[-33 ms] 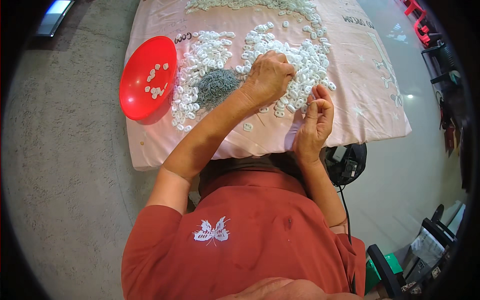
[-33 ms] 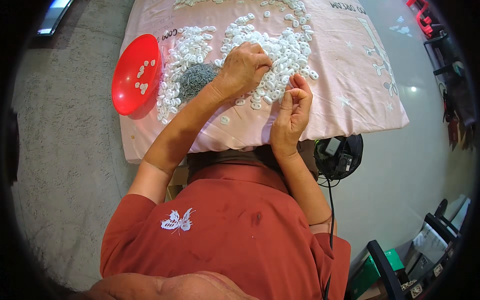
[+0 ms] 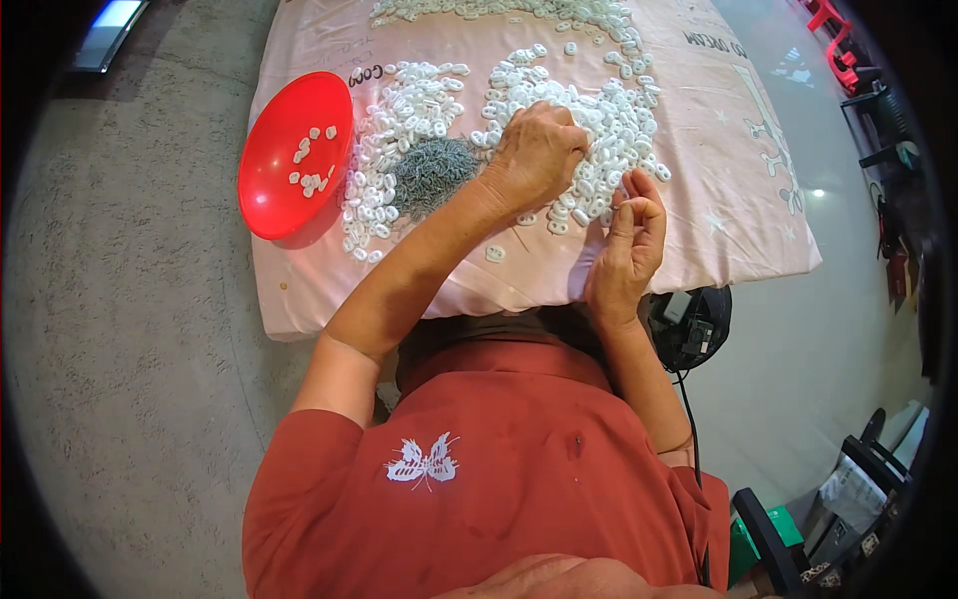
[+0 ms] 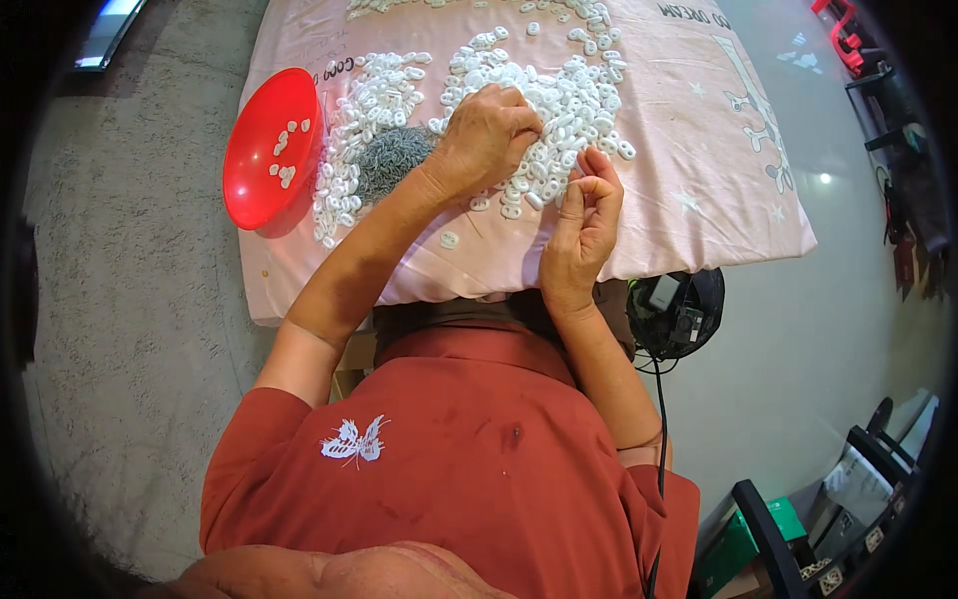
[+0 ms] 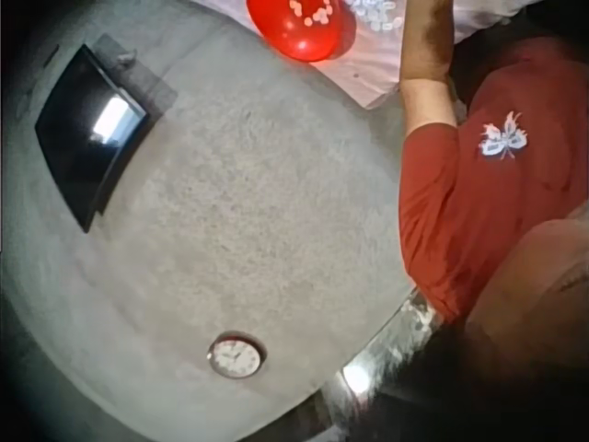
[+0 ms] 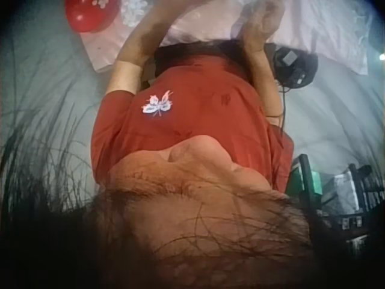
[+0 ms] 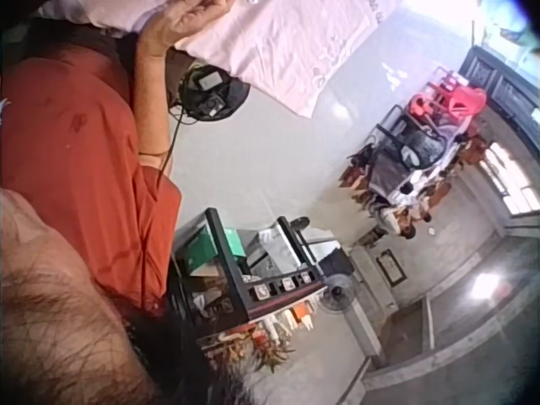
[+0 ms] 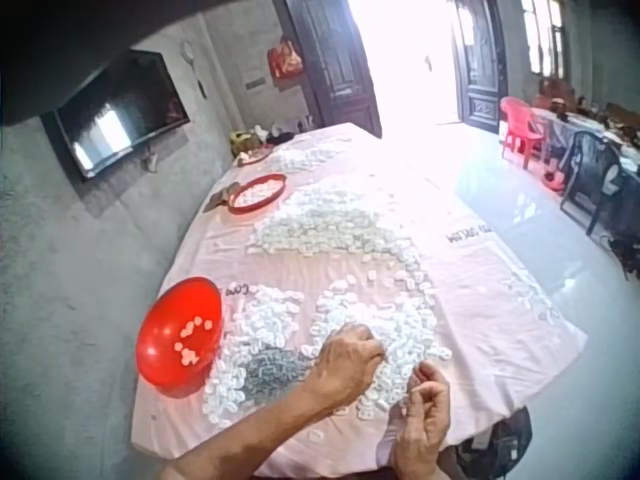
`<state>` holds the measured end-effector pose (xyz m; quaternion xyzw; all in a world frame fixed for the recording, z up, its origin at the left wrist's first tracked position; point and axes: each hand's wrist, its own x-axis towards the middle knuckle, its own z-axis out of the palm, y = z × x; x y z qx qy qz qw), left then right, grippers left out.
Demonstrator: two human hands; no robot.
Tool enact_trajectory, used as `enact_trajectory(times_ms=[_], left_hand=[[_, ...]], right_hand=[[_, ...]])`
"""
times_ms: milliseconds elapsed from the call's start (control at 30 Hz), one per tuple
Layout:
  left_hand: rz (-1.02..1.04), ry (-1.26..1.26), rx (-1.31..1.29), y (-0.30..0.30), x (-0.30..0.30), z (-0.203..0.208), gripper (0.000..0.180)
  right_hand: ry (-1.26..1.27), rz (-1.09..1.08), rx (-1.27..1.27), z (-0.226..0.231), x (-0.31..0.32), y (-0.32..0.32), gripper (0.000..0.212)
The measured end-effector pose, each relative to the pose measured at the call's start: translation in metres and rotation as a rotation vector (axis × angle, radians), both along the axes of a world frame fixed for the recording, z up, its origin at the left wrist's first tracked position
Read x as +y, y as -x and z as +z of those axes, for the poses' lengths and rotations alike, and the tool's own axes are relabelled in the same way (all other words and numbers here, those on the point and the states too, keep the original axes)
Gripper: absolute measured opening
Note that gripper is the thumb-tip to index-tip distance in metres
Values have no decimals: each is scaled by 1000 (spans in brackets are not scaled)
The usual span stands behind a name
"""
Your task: The person assembles small white plastic components by hand, inserting tiny metal rings into them at a workbench.
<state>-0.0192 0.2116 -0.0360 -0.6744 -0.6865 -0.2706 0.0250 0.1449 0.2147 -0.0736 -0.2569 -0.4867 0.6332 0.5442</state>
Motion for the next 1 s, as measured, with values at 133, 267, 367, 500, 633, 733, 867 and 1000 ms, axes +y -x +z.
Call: enact_trajectory(times_ms=[133,267,367,500,633,733,867,1000], left_hand=[[23,-12,-16,1,-5,1,5],[50,-21,-77,0,-16,6,6],[54,-33,-68,-1,-15,6,6],[28,4,-21,-2,-5,2,8],[43,62,43,-2,0,0,9],[56,61,43,-2,-2,2,10],[51,8,-56,-5,-21,12,10],[88,201,-643,-20,-43,27,13]], right_hand=[[-30,6,-41,-5,1,0,3],[-43,10,-51,-3,0,1,4],[-49,18,-60,-3,0,0,4],[-63,20,-69,-2,0,0,5],[-62,18,-65,-3,-1,1,5],[-53,28,-46,-3,-1,1,6],[-74,16,-83,0,-2,-1,3],[114,129,42,4,-3,-3,4]])
